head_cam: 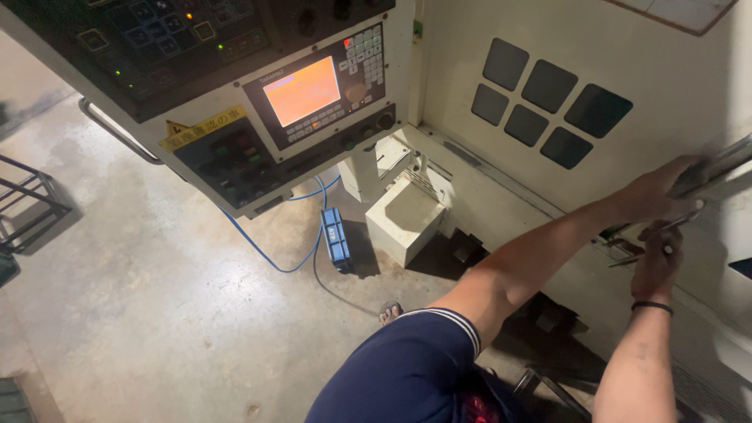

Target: The person uses a T-handle tool to unlock and open the door of a large industrial machine, then reaches inside to adjust or retrieve an item. The person then closes the door and relocks it.

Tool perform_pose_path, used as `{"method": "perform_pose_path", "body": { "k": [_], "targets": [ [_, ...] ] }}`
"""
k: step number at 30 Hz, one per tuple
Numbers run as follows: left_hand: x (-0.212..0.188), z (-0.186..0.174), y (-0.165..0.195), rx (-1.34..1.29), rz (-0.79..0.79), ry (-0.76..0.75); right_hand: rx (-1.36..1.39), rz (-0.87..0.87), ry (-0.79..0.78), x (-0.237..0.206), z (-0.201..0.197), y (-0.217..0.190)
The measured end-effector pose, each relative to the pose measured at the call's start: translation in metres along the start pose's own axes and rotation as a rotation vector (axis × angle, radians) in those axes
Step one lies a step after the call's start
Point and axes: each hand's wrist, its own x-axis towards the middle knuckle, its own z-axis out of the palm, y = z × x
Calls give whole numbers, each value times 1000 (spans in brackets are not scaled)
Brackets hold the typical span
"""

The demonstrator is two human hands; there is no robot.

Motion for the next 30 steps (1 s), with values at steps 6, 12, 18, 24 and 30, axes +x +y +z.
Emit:
{"method": "perform_pose_path", "body": {
  "k": [6, 12, 18, 24, 30],
  "targets": [
    [-1, -1, 2, 5, 5, -10, -3, 117, 38, -4, 5, -7],
    [0, -2, -1, -39, 45, -28, 15, 58, 2, -5, 7, -13],
    [0, -1, -1, -33, 26, -23, -13, 77, 40, -5, 7, -11],
    [-1, -2, 1, 17, 22, 13, 30, 76, 33, 0, 6, -6],
    [-1, -2, 3, 7, 17, -9, 59, 70, 14, -1, 5, -8]
  ]
}}
